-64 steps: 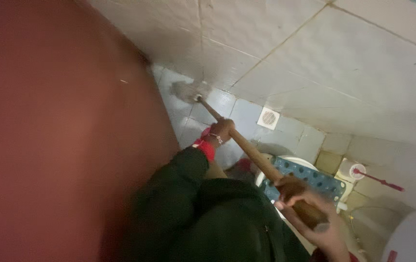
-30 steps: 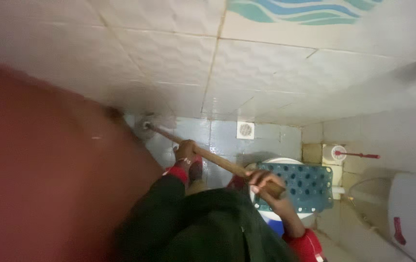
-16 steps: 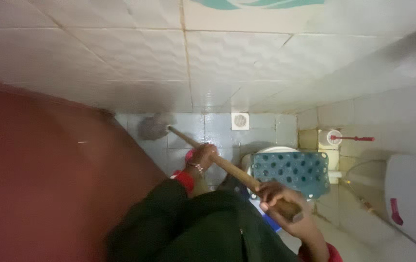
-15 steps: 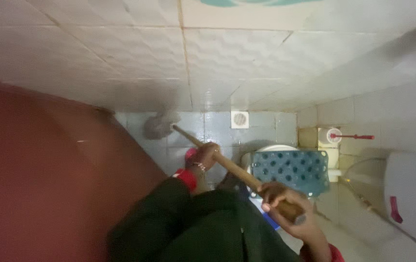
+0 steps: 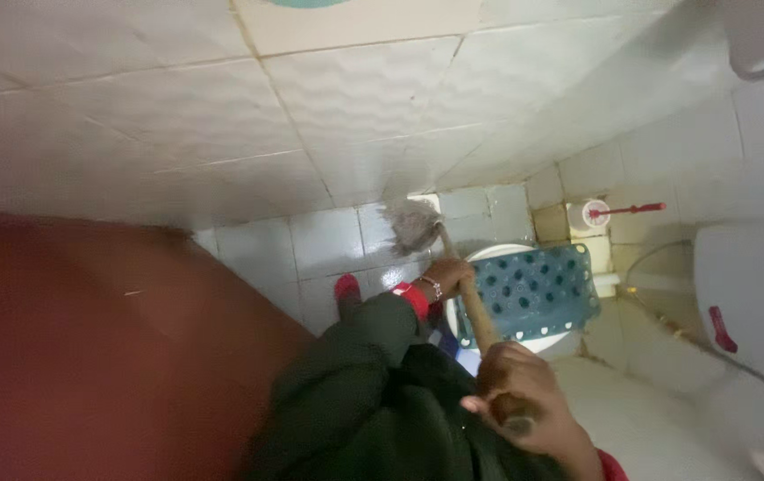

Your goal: The person cleans the tiled floor of a small room using a mop and a bucket of soapy water, working around the base of a toilet.

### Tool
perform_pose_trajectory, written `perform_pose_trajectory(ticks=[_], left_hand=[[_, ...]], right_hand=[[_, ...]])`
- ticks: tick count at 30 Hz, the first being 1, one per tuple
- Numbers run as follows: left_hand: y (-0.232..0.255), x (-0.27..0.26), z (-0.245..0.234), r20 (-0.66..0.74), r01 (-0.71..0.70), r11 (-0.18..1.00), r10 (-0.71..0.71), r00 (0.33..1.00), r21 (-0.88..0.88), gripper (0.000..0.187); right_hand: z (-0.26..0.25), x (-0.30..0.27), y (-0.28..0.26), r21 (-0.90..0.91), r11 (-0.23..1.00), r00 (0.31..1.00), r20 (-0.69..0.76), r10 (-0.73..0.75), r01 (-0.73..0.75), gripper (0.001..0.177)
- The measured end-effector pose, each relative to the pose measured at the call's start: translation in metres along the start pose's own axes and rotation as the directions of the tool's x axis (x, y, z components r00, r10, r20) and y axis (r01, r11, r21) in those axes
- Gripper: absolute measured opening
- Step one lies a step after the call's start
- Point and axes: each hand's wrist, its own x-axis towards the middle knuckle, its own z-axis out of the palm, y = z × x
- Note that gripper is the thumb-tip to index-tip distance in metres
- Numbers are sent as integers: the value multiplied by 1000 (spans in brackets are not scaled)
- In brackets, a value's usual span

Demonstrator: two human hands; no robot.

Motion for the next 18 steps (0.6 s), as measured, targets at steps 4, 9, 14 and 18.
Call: perform_pose_trajectory(ticks=[4,9,14,18], left_hand=[[1,-7,-3,-82,-140,985,132,988,-103,23],[13,-22,-19,-55,-24,1000,24,998,0,13],[7,-53,-53,-99,19,999,-14,995,43,14],[-26,-84,-71,-88,139,979,-127,988,148,8]], right_hand=[[3,-14,23,-35,997,998,3,-69,69,25],[-16,-22,25,259,953,987,-57,-149,159,12],[-33,-26,43,453,876,986,-111,-128,165,19],[-28,-28,78,521,847,994,-34,-100,103,18]])
